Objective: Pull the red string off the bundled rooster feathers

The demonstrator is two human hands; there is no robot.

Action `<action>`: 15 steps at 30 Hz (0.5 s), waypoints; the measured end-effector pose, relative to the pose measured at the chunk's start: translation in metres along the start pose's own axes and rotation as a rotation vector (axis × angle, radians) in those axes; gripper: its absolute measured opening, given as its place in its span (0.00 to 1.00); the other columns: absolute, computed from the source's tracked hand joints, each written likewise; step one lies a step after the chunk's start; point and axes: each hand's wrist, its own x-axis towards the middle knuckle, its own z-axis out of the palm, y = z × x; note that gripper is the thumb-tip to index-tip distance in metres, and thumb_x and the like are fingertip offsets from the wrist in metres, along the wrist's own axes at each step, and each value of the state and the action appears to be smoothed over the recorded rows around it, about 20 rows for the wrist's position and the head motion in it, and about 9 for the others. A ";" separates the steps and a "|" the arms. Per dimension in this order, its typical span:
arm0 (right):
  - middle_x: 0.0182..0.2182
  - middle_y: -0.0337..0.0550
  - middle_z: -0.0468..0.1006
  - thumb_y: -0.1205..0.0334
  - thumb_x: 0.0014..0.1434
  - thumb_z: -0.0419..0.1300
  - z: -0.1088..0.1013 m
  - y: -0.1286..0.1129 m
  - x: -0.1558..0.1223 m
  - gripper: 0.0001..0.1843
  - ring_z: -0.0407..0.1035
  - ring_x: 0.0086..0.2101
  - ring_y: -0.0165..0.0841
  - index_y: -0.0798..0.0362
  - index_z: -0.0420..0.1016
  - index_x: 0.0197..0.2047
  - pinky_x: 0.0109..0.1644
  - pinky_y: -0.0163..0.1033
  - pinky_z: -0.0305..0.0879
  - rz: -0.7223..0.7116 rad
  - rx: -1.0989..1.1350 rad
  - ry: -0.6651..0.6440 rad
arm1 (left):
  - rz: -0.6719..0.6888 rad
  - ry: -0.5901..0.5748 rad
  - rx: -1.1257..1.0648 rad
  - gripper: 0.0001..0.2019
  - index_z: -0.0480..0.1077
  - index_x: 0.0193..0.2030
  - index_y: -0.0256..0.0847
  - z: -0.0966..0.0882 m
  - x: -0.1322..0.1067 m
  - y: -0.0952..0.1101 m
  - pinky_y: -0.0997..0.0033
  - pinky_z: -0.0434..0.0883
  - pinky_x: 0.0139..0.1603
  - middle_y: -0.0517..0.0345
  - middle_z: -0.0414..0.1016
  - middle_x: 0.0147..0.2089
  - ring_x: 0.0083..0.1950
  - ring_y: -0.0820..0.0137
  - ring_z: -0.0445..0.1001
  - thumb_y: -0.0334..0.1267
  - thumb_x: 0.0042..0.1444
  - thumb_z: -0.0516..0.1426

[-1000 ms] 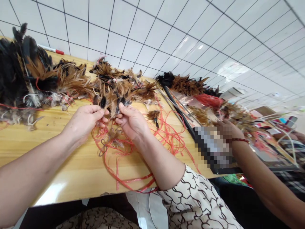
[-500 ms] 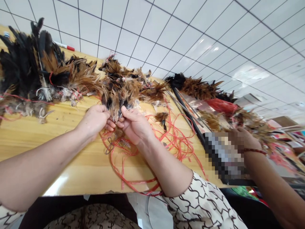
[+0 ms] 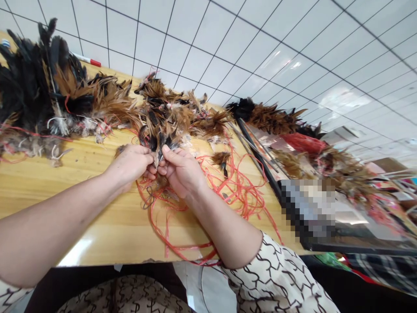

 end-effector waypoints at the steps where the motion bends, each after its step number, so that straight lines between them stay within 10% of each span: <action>1: 0.15 0.34 0.67 0.54 0.48 0.69 0.000 0.000 0.000 0.20 0.57 0.17 0.21 0.56 0.66 0.18 0.22 0.31 0.53 -0.002 -0.001 -0.011 | 0.003 -0.006 0.011 0.13 0.70 0.17 0.35 0.000 0.000 -0.001 0.80 0.62 0.20 0.57 0.71 0.15 0.17 0.77 0.64 0.19 0.44 0.51; 15: 0.15 0.34 0.66 0.55 0.45 0.70 -0.001 -0.004 0.001 0.19 0.58 0.18 0.22 0.56 0.66 0.19 0.22 0.30 0.54 -0.006 0.034 -0.073 | 0.042 -0.011 0.022 0.14 0.68 0.14 0.35 -0.002 0.001 0.001 0.81 0.61 0.19 0.61 0.68 0.14 0.16 0.79 0.60 0.16 0.37 0.49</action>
